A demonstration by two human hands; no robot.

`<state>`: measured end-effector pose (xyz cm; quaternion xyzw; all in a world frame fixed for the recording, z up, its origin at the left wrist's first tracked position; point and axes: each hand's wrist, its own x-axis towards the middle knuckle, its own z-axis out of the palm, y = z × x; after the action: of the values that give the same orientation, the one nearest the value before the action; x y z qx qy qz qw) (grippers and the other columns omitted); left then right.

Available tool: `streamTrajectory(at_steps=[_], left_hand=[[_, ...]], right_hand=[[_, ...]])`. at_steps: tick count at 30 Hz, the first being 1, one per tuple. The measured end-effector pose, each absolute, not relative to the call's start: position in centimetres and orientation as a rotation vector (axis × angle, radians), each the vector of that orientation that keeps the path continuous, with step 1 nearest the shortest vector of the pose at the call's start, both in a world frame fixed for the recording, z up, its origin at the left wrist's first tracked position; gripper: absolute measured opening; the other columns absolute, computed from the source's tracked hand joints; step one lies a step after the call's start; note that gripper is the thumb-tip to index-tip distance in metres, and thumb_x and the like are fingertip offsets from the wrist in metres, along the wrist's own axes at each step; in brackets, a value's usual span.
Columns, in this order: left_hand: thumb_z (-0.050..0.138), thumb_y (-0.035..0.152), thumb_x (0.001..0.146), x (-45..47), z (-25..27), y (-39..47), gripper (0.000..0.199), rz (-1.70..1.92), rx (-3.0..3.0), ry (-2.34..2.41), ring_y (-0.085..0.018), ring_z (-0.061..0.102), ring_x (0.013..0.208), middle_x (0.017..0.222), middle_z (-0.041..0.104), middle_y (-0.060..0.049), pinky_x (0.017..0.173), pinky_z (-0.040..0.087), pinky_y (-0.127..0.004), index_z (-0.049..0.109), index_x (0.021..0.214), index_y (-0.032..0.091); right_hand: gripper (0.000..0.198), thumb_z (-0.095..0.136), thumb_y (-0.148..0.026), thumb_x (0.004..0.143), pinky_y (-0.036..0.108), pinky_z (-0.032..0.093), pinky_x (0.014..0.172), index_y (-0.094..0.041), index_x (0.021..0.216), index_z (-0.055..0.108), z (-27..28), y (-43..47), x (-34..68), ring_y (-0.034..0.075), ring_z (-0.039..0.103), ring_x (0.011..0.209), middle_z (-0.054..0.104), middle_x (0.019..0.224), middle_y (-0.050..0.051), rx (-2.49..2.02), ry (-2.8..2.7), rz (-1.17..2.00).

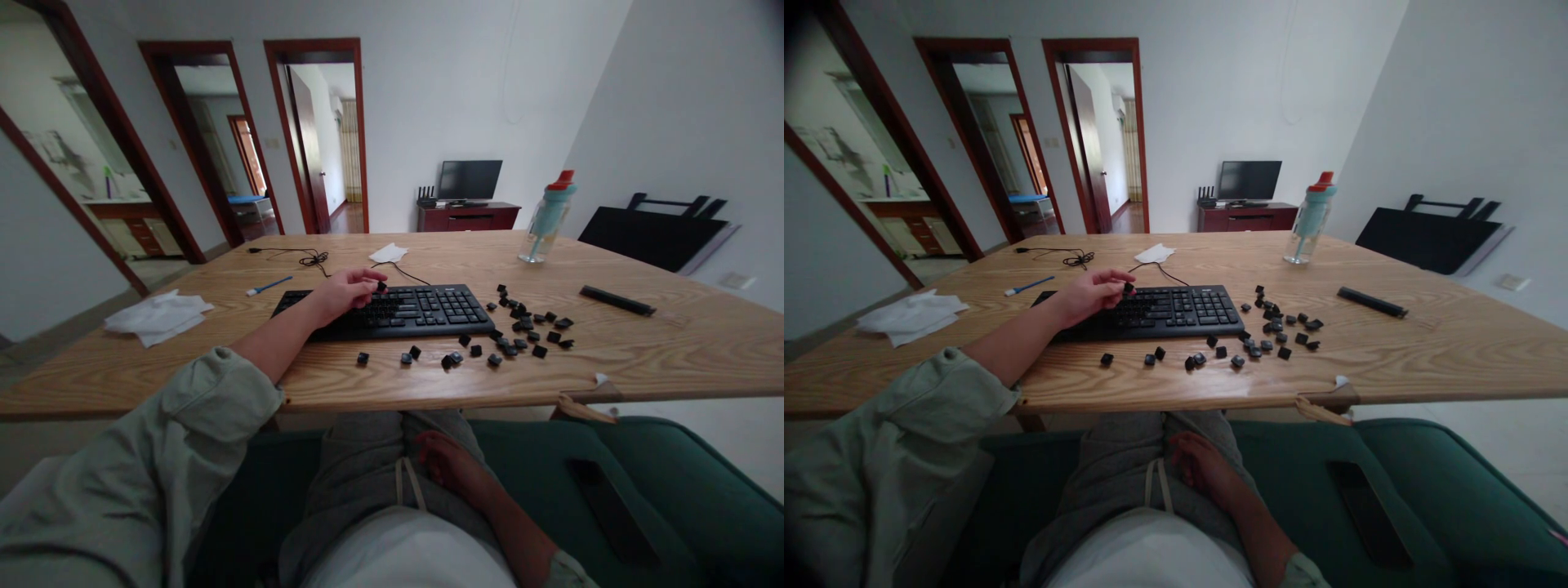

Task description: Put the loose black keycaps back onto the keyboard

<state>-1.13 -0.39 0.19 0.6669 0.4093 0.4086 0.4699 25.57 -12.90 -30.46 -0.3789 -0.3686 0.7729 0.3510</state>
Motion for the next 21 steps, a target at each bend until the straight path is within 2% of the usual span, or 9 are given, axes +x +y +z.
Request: streamTrajectory(at_steps=[3,7,14,17,19,21], left_hand=[[0.079,0.031,0.070,-1.0,0.2,-0.7,0.053,0.982,1.451,0.867,-0.007,0.048,0.064,0.088,0.062,-0.004,0.057,0.036,-0.020,0.068,0.119,0.016],[0.074,0.034,0.076,-0.5,-0.2,-0.7,0.046,0.907,1.682,0.992,-0.007,0.046,0.061,0.078,0.058,-0.002,0.056,0.035,-0.021,0.069,0.117,0.014],[0.061,0.027,0.086,0.0,2.1,-3.9,0.030,0.931,2.445,1.078,-0.011,0.055,0.073,0.097,0.067,-0.005,0.066,0.045,-0.024,0.072,0.112,0.016],[0.058,0.021,0.090,0.4,3.3,-8.2,0.020,1.105,2.593,0.889,-0.013,0.061,0.083,0.098,0.068,-0.007,0.074,0.048,-0.024,0.073,0.103,0.016],[0.058,0.016,0.091,0.6,3.0,-11.7,0.016,1.196,2.603,0.771,-0.014,0.064,0.088,0.095,0.068,-0.008,0.079,0.050,-0.024,0.072,0.098,0.017],[0.056,0.012,0.090,0.9,1.5,-15.0,0.021,1.108,2.545,0.640,-0.014,0.065,0.085,0.095,0.069,-0.008,0.076,0.051,-0.024,0.071,0.103,0.019]], right_hand=[[0.032,0.071,-0.047,0.081,0.020,0.028,0.043,-0.021,0.101,0.070,-30.3,-12.9,25.6,0.007,0.044,0.048,0.065,0.077,0.000,-0.994,-0.947,2.004],[0.031,0.072,-0.046,0.080,0.022,0.027,0.042,-0.022,0.099,0.071,-30.8,-12.8,25.7,0.007,0.042,0.047,0.065,0.077,0.001,-0.968,-0.945,2.006],[0.027,0.074,-0.042,0.080,0.020,0.026,0.043,-0.022,0.098,0.072,-31.2,-12.5,25.6,0.007,0.044,0.047,0.065,0.074,0.000,-0.930,-0.866,2.067],[0.035,0.075,-0.047,0.078,0.021,0.035,0.046,-0.021,0.101,0.072,-27.9,-12.5,26.9,0.008,0.052,0.051,0.069,0.079,0.001,-0.861,-0.655,2.189],[0.044,0.073,-0.053,0.077,0.026,0.048,0.057,-0.023,0.110,0.071,-24.9,-13.2,28.3,0.015,0.065,0.067,0.074,0.097,0.004,-0.684,-0.505,2.295],[0.050,0.072,-0.058,0.076,0.032,0.053,0.064,-0.027,0.116,0.068,-22.7,-15.0,29.5,0.022,0.070,0.082,0.073,0.110,0.005,-0.567,-0.435,2.328]])
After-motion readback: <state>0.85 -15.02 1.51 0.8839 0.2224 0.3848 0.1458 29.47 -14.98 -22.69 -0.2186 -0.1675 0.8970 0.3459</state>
